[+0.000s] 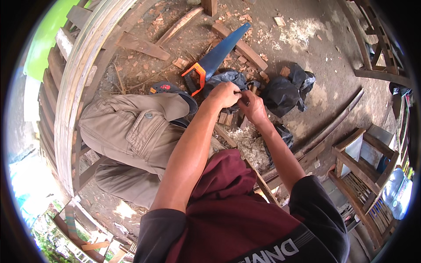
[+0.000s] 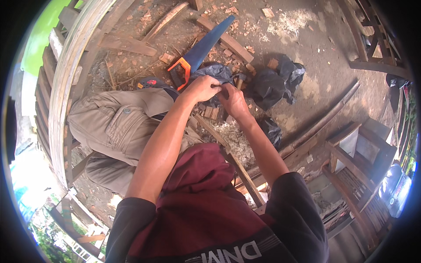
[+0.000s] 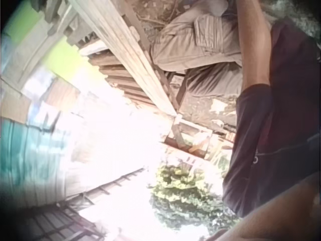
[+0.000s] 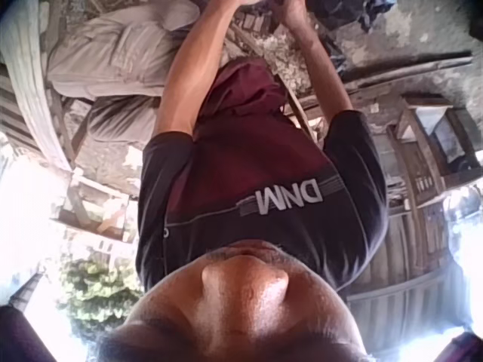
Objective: The person hammers nails into a wooden pallet using a hammer, repeatedly picking up nails from a plastic bag and driving them into the slats. The person adjusts the pallet position and continues nailing along its length.
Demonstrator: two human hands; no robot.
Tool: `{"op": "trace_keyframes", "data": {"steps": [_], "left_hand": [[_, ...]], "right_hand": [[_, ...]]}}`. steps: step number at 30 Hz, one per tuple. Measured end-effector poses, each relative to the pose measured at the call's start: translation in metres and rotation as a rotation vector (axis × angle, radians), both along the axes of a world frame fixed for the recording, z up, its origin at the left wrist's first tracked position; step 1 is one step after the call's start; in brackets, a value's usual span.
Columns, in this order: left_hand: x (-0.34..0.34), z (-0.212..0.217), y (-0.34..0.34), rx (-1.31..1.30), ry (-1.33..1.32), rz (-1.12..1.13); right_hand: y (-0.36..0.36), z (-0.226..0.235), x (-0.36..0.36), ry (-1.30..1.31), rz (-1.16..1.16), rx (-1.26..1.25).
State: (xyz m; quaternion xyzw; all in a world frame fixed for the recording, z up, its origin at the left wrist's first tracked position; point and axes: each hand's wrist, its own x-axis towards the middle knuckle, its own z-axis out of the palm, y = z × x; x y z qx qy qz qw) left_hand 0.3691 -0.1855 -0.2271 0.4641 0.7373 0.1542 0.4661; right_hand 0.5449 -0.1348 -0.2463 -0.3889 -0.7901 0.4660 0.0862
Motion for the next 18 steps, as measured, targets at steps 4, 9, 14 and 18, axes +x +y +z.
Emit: {"op": "trace_keyframes", "data": {"steps": [4, 9, 14, 18], "left_hand": [[-0.009, 0.025, 0.004, 0.048, -0.125, 0.047], [-0.024, 0.029, 0.003, -0.118, -0.695, 0.262], [-0.027, 0.033, -0.007, -0.195, -0.939, 0.44], [-0.027, 0.048, 0.004, -0.147, -0.808, 0.414]], "right_hand": [[0.006, 0.016, -0.002, 0.111, -0.048, -0.005], [0.018, 0.022, 0.009, 0.475, -0.111, -0.397], [0.022, 0.017, 0.022, 0.445, -0.197, -0.337], [0.016, -0.158, 0.083, -0.214, -0.295, 0.273]]}}
